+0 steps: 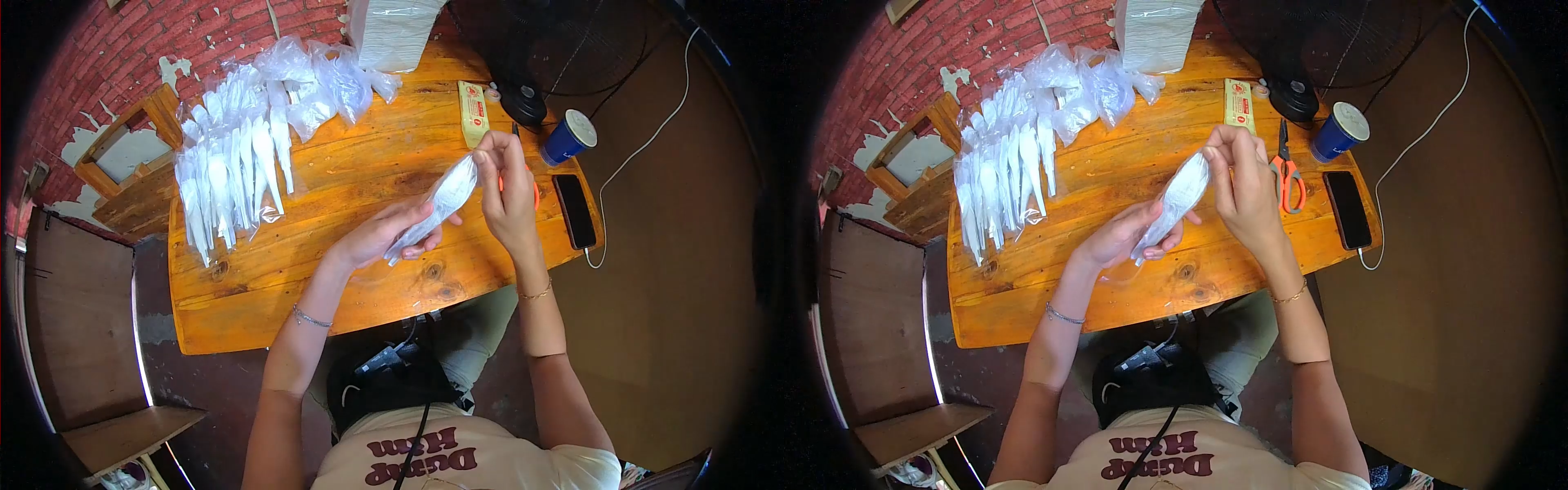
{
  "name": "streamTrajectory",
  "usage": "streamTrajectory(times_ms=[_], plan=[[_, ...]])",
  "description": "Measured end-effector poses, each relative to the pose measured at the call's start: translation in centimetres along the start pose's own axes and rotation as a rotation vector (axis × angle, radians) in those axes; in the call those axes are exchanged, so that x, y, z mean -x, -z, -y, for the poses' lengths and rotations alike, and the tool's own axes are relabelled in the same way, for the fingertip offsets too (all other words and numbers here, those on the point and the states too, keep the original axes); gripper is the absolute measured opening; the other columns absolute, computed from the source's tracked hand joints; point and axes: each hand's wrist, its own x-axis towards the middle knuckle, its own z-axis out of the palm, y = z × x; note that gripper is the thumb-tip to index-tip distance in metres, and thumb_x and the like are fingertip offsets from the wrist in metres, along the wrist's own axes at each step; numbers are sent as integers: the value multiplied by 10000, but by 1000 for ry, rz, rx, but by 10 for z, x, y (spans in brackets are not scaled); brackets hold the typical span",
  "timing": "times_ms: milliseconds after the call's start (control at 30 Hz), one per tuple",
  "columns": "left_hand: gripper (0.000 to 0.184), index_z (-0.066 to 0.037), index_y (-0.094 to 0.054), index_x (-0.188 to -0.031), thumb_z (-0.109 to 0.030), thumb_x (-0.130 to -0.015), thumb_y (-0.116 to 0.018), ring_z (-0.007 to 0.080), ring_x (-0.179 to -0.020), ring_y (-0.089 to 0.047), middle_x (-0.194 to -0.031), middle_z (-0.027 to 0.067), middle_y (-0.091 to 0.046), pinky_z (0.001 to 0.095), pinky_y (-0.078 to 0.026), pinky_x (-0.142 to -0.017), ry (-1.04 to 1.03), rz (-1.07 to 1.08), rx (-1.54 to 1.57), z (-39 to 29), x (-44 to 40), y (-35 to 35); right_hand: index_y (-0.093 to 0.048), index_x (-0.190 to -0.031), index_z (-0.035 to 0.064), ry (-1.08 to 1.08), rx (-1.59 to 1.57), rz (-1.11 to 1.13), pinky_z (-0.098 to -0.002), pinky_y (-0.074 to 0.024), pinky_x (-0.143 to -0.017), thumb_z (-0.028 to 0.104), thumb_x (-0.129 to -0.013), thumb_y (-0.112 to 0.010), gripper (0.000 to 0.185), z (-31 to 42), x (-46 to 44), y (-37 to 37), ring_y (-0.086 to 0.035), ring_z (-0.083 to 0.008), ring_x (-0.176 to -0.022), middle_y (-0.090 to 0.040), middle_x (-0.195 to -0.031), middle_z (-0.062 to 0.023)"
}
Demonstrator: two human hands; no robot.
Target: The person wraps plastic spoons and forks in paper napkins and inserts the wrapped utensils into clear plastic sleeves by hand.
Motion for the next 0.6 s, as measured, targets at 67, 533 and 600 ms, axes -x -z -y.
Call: streamTrajectory(times_ms=[67, 533, 600], plan=[[685, 28, -454, -1173, -581, -909, -285, 55, -524, -373, -695, 14, -445, 183, -309, -469, 10, 13, -32, 2, 0, 2, -510, -920, 7, -47, -47, 75, -331, -391, -768, 30, -813, -571, 125, 8, -7, 7, -524, -246, -810, -551, -823, -99], [872, 24, -454, -1217, -698, -850, -130, 150, -702, -555, -864, 109, -599, 258, -430, -667, -91, 12, 89, 3, 2, 12, -522, -873, -3, 255, -116, 339, -318, -446, -699, 39, -830, -559, 71, 52, -38, 30, -570, -226, -756, -557, -801, -104], [880, 25, -461, -1208, -711, -840, -150, 141, -678, -537, -828, 101, -591, 253, -419, -648, -107, 25, 73, 2, 2, 12, -511, -873, -10, 162, -183, 258, -325, -452, -691, 32, -835, -547, 67, 54, -38, 29, -585, -221, -744, -560, -776, -104]])
